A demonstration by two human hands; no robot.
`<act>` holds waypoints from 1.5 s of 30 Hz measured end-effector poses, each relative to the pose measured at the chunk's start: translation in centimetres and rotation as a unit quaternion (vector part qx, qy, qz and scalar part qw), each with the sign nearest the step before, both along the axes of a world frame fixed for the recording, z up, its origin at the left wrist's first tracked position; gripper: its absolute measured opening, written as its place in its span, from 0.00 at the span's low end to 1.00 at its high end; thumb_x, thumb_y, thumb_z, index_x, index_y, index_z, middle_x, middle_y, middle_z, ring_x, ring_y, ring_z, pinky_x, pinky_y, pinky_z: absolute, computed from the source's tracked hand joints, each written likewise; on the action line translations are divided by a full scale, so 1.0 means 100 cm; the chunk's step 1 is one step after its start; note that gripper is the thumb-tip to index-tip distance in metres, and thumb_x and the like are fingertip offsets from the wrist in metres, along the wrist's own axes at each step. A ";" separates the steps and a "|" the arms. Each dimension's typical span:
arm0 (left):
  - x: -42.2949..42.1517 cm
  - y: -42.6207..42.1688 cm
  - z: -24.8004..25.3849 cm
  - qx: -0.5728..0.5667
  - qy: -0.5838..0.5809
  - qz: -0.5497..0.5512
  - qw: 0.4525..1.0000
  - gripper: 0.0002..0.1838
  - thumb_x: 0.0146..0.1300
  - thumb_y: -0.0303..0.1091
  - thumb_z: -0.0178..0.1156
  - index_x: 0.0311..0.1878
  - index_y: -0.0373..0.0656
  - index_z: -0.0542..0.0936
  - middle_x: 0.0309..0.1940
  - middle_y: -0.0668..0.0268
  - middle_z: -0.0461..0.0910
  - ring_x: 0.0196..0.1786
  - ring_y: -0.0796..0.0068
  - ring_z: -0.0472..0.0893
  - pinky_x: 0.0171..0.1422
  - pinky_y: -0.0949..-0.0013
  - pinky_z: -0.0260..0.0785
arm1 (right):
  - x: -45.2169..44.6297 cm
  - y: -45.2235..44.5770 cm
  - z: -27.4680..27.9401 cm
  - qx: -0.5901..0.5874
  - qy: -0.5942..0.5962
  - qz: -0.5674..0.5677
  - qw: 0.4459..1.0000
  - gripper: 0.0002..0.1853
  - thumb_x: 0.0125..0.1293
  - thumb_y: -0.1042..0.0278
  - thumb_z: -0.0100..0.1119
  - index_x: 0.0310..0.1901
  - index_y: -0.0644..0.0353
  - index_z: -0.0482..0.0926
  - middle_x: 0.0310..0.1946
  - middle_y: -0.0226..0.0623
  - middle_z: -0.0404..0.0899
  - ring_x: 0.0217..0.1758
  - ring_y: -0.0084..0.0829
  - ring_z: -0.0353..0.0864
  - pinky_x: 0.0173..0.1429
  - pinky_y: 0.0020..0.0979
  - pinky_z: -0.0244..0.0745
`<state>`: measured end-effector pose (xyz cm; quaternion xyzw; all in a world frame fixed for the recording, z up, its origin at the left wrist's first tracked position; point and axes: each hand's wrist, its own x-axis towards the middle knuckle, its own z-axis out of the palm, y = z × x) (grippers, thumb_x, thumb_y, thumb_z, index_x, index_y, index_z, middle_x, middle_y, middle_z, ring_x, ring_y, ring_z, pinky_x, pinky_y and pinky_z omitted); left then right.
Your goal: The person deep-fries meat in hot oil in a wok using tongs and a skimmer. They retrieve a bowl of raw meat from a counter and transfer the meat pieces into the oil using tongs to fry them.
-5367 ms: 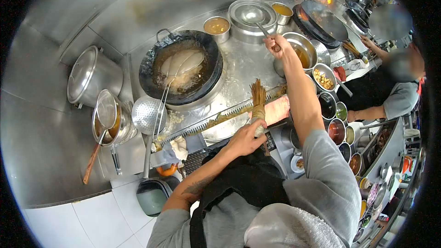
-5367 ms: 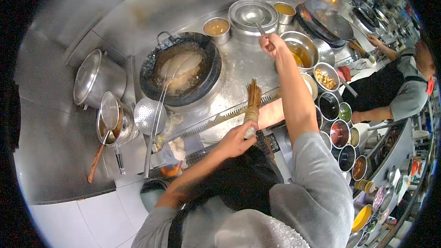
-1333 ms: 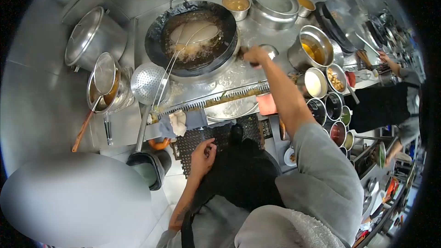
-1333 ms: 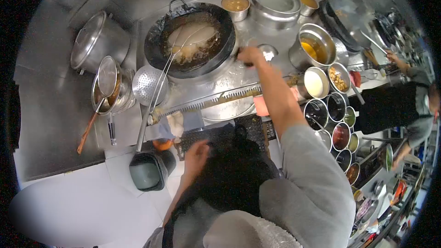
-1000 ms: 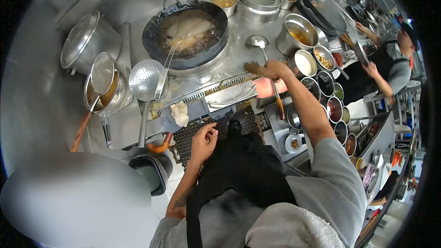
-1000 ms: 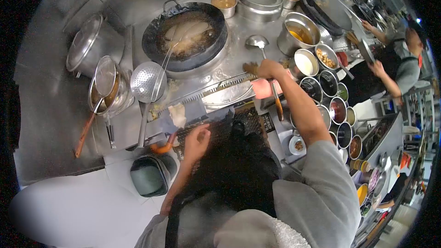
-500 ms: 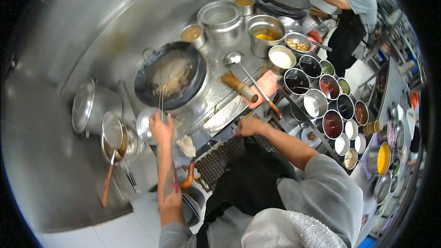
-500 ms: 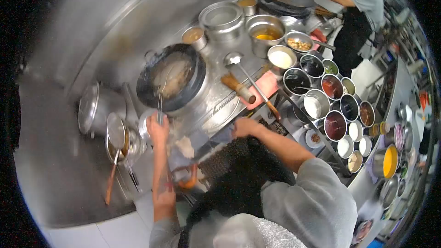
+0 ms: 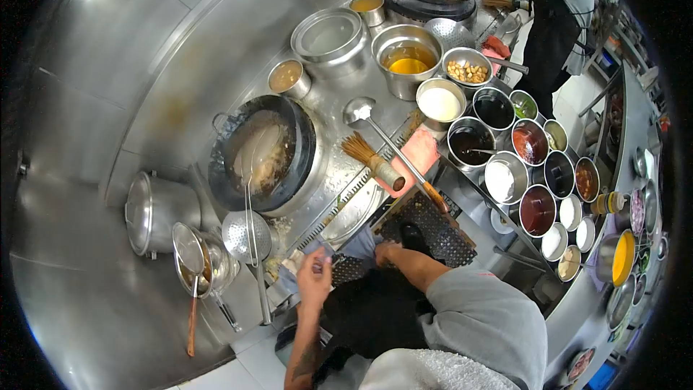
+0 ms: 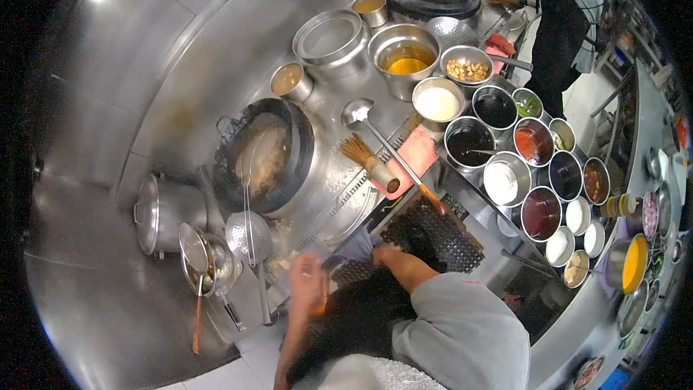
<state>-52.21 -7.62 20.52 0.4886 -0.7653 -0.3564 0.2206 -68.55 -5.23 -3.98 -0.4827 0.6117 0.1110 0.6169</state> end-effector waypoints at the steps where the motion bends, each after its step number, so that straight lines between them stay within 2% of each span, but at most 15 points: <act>1: 0.009 -0.005 0.005 -0.013 -0.004 0.006 1.000 0.14 0.60 0.30 0.64 0.49 0.40 0.81 0.37 0.62 0.80 0.33 0.73 0.78 0.34 0.71 0.69 | -0.004 0.020 0.002 0.000 0.079 0.011 0.997 0.44 0.54 0.49 0.71 0.68 0.62 0.65 0.74 0.41 0.55 0.73 0.50 0.59 0.68 0.56 0.59; 4: 0.050 -0.027 0.022 -0.121 -0.003 0.018 0.992 0.13 0.59 0.30 0.64 0.47 0.39 0.81 0.36 0.62 0.80 0.34 0.69 0.78 0.38 0.68 0.70 | -0.034 0.042 0.029 0.075 0.131 -0.026 0.988 0.30 0.66 0.57 0.56 0.70 0.49 0.65 0.74 0.37 0.55 0.76 0.50 0.50 0.70 0.61 0.53; 8: 0.100 -0.081 0.030 -0.326 -0.094 0.045 0.940 0.16 0.59 0.34 0.63 0.50 0.39 0.80 0.44 0.52 0.79 0.45 0.52 0.78 0.52 0.56 0.70 | -0.070 0.051 -0.038 -0.065 0.095 -0.072 0.991 0.24 0.61 0.56 0.57 0.56 0.60 0.79 0.60 0.45 0.75 0.61 0.45 0.75 0.60 0.46 0.71; 10: 0.111 -0.118 0.028 -0.406 -0.274 0.091 0.867 0.25 0.59 0.38 0.63 0.59 0.40 0.75 0.49 0.44 0.77 0.51 0.46 0.77 0.54 0.52 0.70 | -0.055 0.065 -0.021 -0.094 0.022 -0.572 0.815 0.15 0.59 0.69 0.53 0.44 0.69 0.82 0.40 0.48 0.85 0.43 0.43 0.84 0.44 0.40 0.76; 13: 0.096 -0.183 -0.033 -0.213 -0.270 -0.008 0.939 0.32 0.60 0.34 0.57 0.68 0.34 0.64 0.49 0.37 0.76 0.52 0.41 0.77 0.55 0.50 0.71 | -0.038 0.056 -0.042 -0.159 0.122 -0.529 0.825 0.16 0.61 0.65 0.59 0.43 0.70 0.81 0.38 0.48 0.85 0.36 0.39 0.84 0.43 0.39 0.75; 15: 0.137 -0.190 -0.028 -0.199 -0.288 0.008 0.937 0.31 0.60 0.29 0.52 0.68 0.30 0.62 0.47 0.36 0.76 0.47 0.39 0.79 0.53 0.48 0.72 | -0.007 0.060 0.041 -0.267 0.072 -0.481 0.832 0.32 0.51 0.43 0.73 0.43 0.68 0.82 0.37 0.49 0.84 0.36 0.38 0.84 0.44 0.39 0.76; 18: 0.111 -0.189 0.019 -0.206 -0.278 -0.009 0.938 0.30 0.58 0.24 0.49 0.66 0.27 0.64 0.43 0.35 0.77 0.39 0.39 0.81 0.45 0.48 0.75 | 0.012 0.080 0.125 -0.233 0.149 -0.385 0.881 0.46 0.48 0.25 0.64 0.43 0.74 0.81 0.36 0.58 0.83 0.47 0.49 0.83 0.50 0.43 0.75; 22: 0.141 -0.205 0.078 -0.223 -0.222 0.003 0.949 0.18 0.61 0.25 0.49 0.53 0.27 0.74 0.33 0.38 0.80 0.40 0.41 0.81 0.44 0.49 0.74 | 0.001 0.139 0.070 -0.142 0.087 -0.406 0.899 0.34 0.52 0.30 0.61 0.49 0.52 0.83 0.39 0.54 0.83 0.46 0.52 0.82 0.49 0.43 0.76; 25: 0.157 -0.195 0.103 -0.299 -0.154 0.032 0.941 0.14 0.67 0.30 0.47 0.47 0.33 0.78 0.32 0.44 0.82 0.37 0.47 0.83 0.45 0.52 0.73 | -0.027 0.233 -0.046 -0.293 0.241 -0.046 0.924 0.22 0.55 0.44 0.59 0.32 0.59 0.83 0.32 0.51 0.82 0.40 0.49 0.83 0.41 0.43 0.77; 26: 0.163 -0.193 0.101 -0.300 -0.156 0.037 0.940 0.14 0.67 0.30 0.47 0.47 0.33 0.78 0.32 0.44 0.82 0.37 0.47 0.83 0.45 0.52 0.73 | -0.016 0.276 -0.007 -0.179 0.194 -0.301 0.916 0.18 0.59 0.50 0.59 0.29 0.60 0.80 0.24 0.46 0.78 0.28 0.43 0.79 0.31 0.43 0.75; 28: 0.166 -0.189 0.097 -0.108 -0.025 0.005 0.994 0.13 0.69 0.31 0.47 0.47 0.34 0.78 0.30 0.48 0.83 0.34 0.59 0.85 0.43 0.59 0.74 | 0.006 0.353 0.003 0.007 0.138 -0.545 0.827 0.16 0.63 0.57 0.58 0.24 0.59 0.74 0.14 0.37 0.69 0.14 0.34 0.70 0.18 0.40 0.68; 34: 0.118 -0.206 0.062 0.205 0.129 0.035 0.970 0.14 0.71 0.31 0.45 0.55 0.38 0.72 0.28 0.62 0.78 0.18 0.78 0.70 0.18 0.72 0.59 | 0.027 0.445 -0.093 0.129 0.091 -0.643 0.750 0.18 0.63 0.58 0.62 0.23 0.59 0.71 0.13 0.34 0.67 0.11 0.32 0.64 0.15 0.39 0.64; 38: 0.104 -0.222 0.052 0.439 0.309 0.109 0.837 0.12 0.70 0.30 0.45 0.54 0.38 0.66 0.35 0.56 0.75 0.17 0.83 0.62 0.14 0.76 0.50 | 0.035 0.422 -0.084 -0.026 0.131 -0.456 0.880 0.12 0.66 0.57 0.59 0.32 0.58 0.80 0.18 0.33 0.73 0.21 0.32 0.73 0.24 0.39 0.72; 43: 0.154 -0.227 0.063 0.520 0.360 0.031 0.774 0.08 0.69 0.25 0.43 0.49 0.38 0.67 0.35 0.56 0.74 0.16 0.83 0.60 0.12 0.80 0.46 | 0.038 0.367 -0.033 -0.127 0.082 -0.458 0.876 0.12 0.65 0.57 0.58 0.36 0.56 0.82 0.23 0.32 0.77 0.24 0.30 0.77 0.26 0.34 0.75; 45: 0.184 -0.229 0.084 0.406 0.375 0.058 0.832 0.05 0.71 0.26 0.44 0.47 0.39 0.68 0.31 0.59 0.75 0.16 0.84 0.61 0.12 0.80 0.49 | 0.043 0.348 0.003 -0.047 0.061 -0.629 0.773 0.11 0.65 0.58 0.57 0.38 0.56 0.82 0.24 0.31 0.77 0.25 0.30 0.77 0.25 0.35 0.75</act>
